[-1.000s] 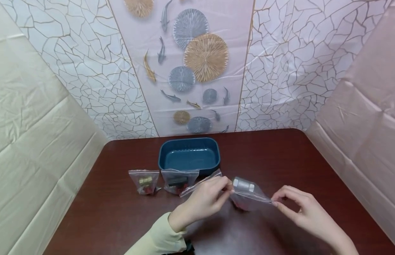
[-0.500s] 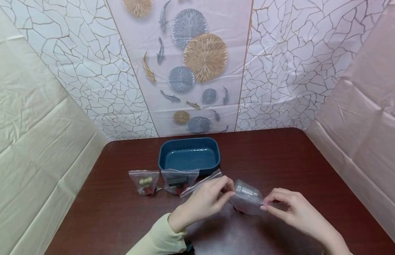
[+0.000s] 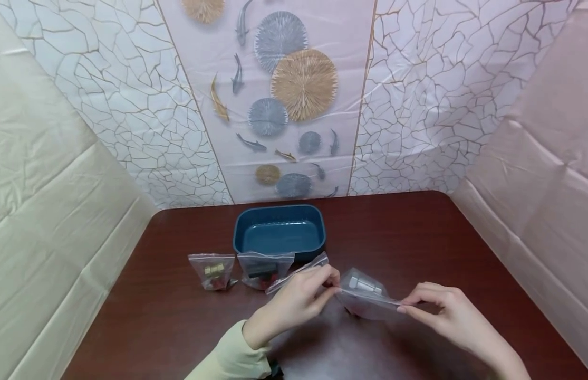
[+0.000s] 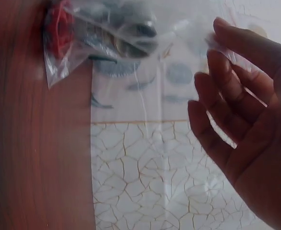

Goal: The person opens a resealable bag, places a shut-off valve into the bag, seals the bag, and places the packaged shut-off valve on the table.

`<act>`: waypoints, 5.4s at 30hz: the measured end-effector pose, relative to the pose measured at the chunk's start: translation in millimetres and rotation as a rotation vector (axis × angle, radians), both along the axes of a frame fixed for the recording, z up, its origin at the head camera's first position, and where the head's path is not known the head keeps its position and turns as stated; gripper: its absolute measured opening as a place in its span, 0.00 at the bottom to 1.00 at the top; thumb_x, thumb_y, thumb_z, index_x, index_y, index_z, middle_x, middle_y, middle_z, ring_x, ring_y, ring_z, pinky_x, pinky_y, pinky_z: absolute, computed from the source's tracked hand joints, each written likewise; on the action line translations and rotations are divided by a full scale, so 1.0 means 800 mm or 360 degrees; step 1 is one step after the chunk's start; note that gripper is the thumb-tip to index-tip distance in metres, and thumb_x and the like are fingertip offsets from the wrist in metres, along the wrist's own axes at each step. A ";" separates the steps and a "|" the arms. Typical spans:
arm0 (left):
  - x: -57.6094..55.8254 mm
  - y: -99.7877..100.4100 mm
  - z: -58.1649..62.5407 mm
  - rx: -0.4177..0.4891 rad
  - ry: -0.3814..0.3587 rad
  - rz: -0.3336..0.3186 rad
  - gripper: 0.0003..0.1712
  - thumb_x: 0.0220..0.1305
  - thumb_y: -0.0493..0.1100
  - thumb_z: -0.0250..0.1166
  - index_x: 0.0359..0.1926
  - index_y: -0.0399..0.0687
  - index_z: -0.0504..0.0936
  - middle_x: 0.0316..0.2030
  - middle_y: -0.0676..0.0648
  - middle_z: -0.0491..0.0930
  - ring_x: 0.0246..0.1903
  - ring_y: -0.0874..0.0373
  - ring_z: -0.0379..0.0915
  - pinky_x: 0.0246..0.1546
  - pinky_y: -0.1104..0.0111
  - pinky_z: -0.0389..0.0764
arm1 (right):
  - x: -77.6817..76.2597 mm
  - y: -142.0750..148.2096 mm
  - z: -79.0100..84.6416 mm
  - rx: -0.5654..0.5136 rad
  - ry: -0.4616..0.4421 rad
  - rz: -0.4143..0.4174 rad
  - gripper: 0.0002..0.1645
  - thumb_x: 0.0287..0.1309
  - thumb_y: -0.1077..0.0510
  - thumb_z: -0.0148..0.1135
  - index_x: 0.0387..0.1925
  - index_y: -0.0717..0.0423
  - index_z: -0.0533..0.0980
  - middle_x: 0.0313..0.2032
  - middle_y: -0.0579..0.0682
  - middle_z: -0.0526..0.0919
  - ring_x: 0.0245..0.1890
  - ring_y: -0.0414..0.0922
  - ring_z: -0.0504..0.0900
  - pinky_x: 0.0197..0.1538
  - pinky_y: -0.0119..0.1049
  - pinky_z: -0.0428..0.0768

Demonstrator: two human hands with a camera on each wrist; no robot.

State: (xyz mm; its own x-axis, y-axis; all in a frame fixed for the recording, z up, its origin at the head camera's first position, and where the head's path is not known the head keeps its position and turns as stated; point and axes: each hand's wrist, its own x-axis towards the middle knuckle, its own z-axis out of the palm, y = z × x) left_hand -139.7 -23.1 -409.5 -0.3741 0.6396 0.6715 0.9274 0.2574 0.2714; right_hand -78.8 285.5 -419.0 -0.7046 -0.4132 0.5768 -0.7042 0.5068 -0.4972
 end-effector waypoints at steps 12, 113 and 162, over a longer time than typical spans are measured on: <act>0.004 0.006 -0.003 -0.0063 -0.0049 0.0013 0.09 0.67 0.36 0.66 0.47 0.45 0.80 0.40 0.53 0.82 0.39 0.66 0.76 0.45 0.79 0.75 | -0.001 0.005 -0.003 0.0047 0.0100 -0.0002 0.27 0.36 0.71 0.80 0.35 0.38 0.85 0.29 0.30 0.79 0.26 0.26 0.69 0.27 0.19 0.66; 0.012 0.009 -0.006 -0.0440 0.0478 0.0171 0.09 0.72 0.51 0.62 0.35 0.61 0.85 0.31 0.62 0.78 0.42 0.61 0.73 0.58 0.63 0.70 | 0.005 -0.057 -0.017 0.0243 0.0774 -0.0278 0.20 0.76 0.44 0.49 0.31 0.44 0.80 0.32 0.34 0.78 0.36 0.40 0.76 0.51 0.51 0.62; 0.003 0.004 0.002 -0.0398 0.0495 0.0131 0.07 0.72 0.49 0.63 0.36 0.60 0.86 0.33 0.63 0.80 0.42 0.62 0.72 0.46 0.69 0.72 | 0.013 -0.003 -0.024 0.0241 0.0768 -0.0384 0.25 0.75 0.39 0.49 0.21 0.42 0.67 0.24 0.33 0.64 0.27 0.35 0.65 0.50 0.40 0.61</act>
